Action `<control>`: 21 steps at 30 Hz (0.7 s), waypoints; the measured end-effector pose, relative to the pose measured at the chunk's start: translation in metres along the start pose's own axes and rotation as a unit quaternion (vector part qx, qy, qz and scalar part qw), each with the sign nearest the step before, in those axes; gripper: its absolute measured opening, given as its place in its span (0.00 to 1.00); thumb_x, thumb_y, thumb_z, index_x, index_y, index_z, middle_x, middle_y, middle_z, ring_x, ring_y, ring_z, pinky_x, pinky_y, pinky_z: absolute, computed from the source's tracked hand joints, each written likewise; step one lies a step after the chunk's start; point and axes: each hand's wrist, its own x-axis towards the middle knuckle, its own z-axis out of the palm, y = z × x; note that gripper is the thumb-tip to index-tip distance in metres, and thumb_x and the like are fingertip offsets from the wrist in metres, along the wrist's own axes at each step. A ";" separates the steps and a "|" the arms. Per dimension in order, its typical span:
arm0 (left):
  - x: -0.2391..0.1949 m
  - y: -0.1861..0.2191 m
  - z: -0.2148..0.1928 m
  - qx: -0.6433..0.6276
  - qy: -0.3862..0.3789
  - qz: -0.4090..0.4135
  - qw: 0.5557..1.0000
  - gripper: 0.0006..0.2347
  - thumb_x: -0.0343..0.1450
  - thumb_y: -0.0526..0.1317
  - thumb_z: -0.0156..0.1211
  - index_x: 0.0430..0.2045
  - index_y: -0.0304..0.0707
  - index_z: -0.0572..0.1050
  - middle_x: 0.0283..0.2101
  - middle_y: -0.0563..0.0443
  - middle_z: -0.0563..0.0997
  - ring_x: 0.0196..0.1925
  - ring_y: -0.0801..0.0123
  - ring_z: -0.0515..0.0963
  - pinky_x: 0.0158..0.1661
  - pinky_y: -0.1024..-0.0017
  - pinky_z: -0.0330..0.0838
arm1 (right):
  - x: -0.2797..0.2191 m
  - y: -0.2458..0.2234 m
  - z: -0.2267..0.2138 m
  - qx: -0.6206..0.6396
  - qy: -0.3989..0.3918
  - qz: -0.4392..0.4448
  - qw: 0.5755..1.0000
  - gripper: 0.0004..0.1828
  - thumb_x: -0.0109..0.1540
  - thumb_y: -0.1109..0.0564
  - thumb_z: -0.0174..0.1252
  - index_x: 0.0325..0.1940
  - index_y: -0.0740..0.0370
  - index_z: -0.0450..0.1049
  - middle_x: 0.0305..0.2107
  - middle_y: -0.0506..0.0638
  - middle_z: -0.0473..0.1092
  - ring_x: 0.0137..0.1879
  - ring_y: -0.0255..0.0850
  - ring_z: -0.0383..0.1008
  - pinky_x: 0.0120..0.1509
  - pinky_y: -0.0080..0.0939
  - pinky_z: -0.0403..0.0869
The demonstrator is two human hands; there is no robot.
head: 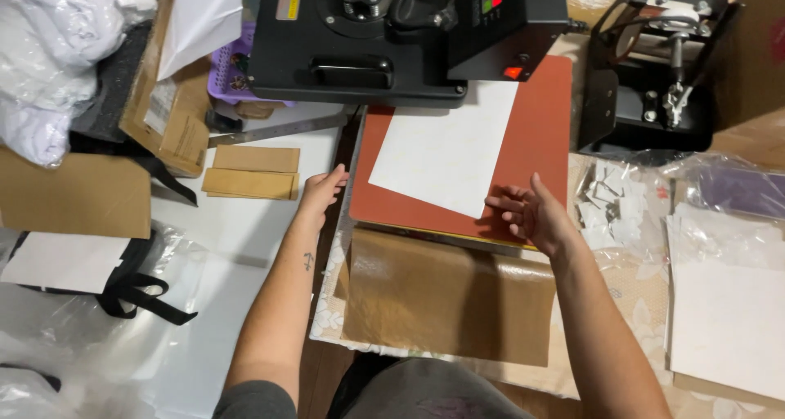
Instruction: Adjusting the pressure of a heat press machine and placing a substrate and protective sheet on the bed.
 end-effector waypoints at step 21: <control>0.003 -0.108 -0.062 -0.170 0.100 -0.012 0.980 0.17 0.70 0.45 0.69 0.45 0.33 0.77 0.39 0.48 0.83 0.41 0.70 0.81 0.47 0.66 0.75 | -0.005 0.037 -0.005 -0.076 -0.018 -0.033 0.996 0.31 0.71 0.32 0.37 0.64 0.55 0.67 0.53 0.54 0.75 0.47 0.44 0.80 0.43 0.38 0.78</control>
